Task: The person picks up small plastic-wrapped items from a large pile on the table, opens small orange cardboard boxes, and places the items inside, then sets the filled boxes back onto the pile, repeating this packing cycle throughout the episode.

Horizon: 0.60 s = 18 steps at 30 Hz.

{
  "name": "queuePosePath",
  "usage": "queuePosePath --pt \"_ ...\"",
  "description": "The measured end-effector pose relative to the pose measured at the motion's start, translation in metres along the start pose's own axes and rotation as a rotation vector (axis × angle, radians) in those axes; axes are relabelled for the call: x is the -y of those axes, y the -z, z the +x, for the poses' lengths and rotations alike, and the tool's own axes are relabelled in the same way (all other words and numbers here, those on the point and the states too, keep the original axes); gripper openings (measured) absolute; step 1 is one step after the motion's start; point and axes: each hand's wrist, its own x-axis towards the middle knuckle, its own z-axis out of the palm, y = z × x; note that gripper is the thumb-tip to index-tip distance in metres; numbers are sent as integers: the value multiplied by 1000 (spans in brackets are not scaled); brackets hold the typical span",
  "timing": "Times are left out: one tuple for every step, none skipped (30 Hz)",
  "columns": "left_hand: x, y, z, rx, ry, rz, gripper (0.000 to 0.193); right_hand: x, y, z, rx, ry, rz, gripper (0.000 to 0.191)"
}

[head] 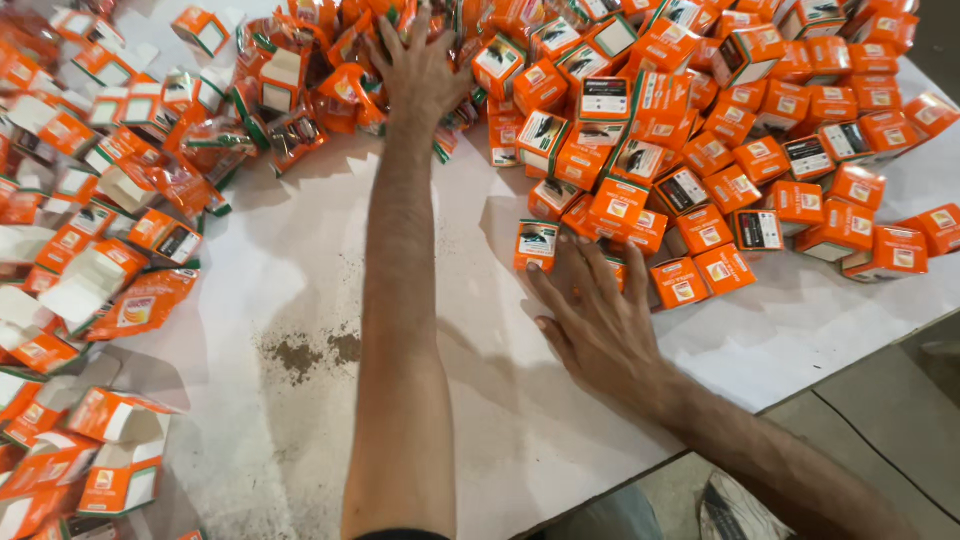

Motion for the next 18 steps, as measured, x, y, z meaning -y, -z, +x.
queuePosePath --pt "4 -6 0 83 27 1 52 -3 -1 1 21 -1 -4 58" --pt "7 -11 -1 157 71 34 54 -4 -3 -1 28 -10 1 58" --pt "11 -13 -2 226 124 71 57 -6 -3 -2 34 -6 6 57" --pt "14 -14 -1 281 175 108 61 -10 -3 -2 28 1 5 56" --pt "20 -11 -2 279 179 69 55 -12 -3 -1 21 -2 -1 55" --pt "21 -4 -6 279 185 31 52 -15 2 -6 16 -3 -5 54" --pt "28 3 -11 274 194 -7 50 -17 4 -7 10 0 -10 53" --pt "34 13 -19 272 184 -4 50 -17 4 -7 3 0 -16 53" --pt "42 25 -29 269 174 3 50 -18 5 -7 -6 1 -20 53" --pt "51 39 -41 265 170 14 51 -18 4 -7 -16 8 -19 53" --pt "60 53 -52 311 208 46 49 -19 4 -6 -21 5 -32 54" --pt "70 67 -68 362 253 78 47 -19 2 -8 -19 5 -39 54" --pt "80 82 -83 406 303 115 46 -18 -1 -8 -23 12 -44 55" --pt "90 90 -94 297 217 150 45 -19 -4 -10 -38 8 -28 56" --pt "88 99 -111 200 143 186 45 -28 6 -23 -38 13 -7 57" --pt "97 110 -130 103 68 225 45 -31 9 -30 -39 21 13 58" --pt "107 123 -148 5 82 121 44 -35 11 -35 -46 33 16 59" --pt "117 137 -173 -86 85 11 44 -36 13 -41 -45 33 17 59"
